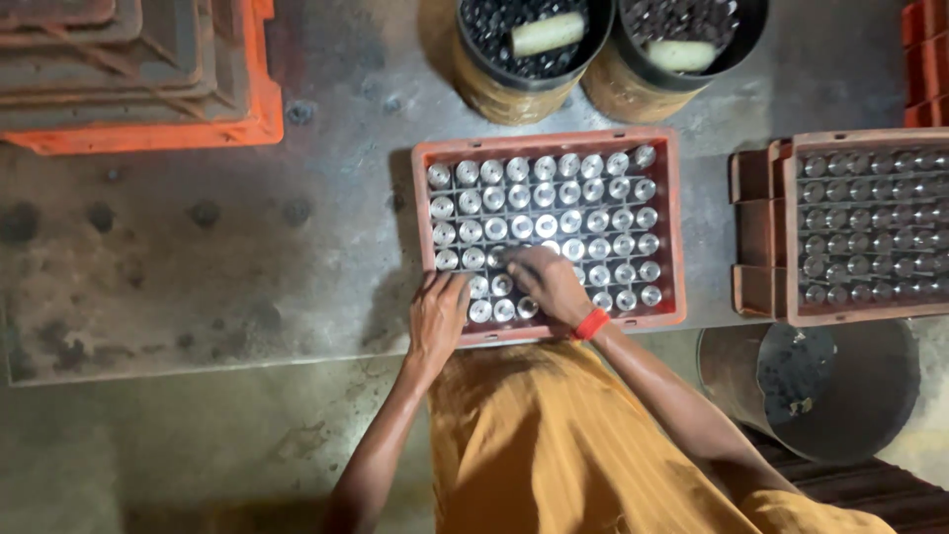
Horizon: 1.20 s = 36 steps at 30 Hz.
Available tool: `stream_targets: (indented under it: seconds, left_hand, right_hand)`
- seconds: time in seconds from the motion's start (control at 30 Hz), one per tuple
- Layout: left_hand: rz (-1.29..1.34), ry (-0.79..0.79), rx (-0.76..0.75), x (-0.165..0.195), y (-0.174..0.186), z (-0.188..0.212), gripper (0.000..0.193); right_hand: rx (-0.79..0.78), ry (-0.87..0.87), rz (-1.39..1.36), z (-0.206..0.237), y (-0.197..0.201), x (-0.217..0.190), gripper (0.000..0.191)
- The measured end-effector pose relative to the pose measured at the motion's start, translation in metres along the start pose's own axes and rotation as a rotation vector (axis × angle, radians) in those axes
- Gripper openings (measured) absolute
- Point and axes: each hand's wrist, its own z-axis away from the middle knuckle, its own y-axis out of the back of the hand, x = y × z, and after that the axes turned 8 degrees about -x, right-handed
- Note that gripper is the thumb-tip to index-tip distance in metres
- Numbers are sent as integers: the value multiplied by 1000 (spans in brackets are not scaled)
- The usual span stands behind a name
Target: The person cleans small cylindrical metal parts arranged in a red plastic crate using a white cylindrical brush. They repeatedly rub the tops of the parts and occasionally dip the brush into nearby barrels containing dark liquid.
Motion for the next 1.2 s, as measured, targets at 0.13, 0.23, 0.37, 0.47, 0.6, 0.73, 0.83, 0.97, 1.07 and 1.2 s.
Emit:
stream_targets:
  seconds: [0.13,0.23,0.37,0.47,0.6,0.73,0.83,0.97,1.07,1.2]
  left_hand:
    - [-230,-83,186,14,-14,-70,20]
    - [-387,127,282,26,-37,-118,39]
    - [-309,243,94,28,-53,-140,35]
    - [-299,115,158,20,-44,-140,33]
    - [119,8,263,2,-17,-127,38]
    - [735,400,241,12,-13,-110,49]
    - [486,346,193,17,-26,-109,44]
    - [141,195,153,7,-51,-104,43]
    - [-53,-84,239,1,-62,-98,42]
    - [177,-29,271,7,-71,-84,31]
  right_hand:
    - [288,30,149,-37,27,18,28]
    - [263,66,295,-61,32,19,29]
    - [224,-16,330,-82,28,15,26]
    - [218,-36,204,-80,34,21,25]
    - [359,92,-19,-54,63,37,26]
    - [401,-186,-1384,-45,67,39,50]
    - [359,-199,-885,-46,43,35,50]
    - [263,-193,-210,-43,16,37,48]
    - [222,-21,135,-39,18,40,46]
    - [291,63,106,-28,26,35,40]
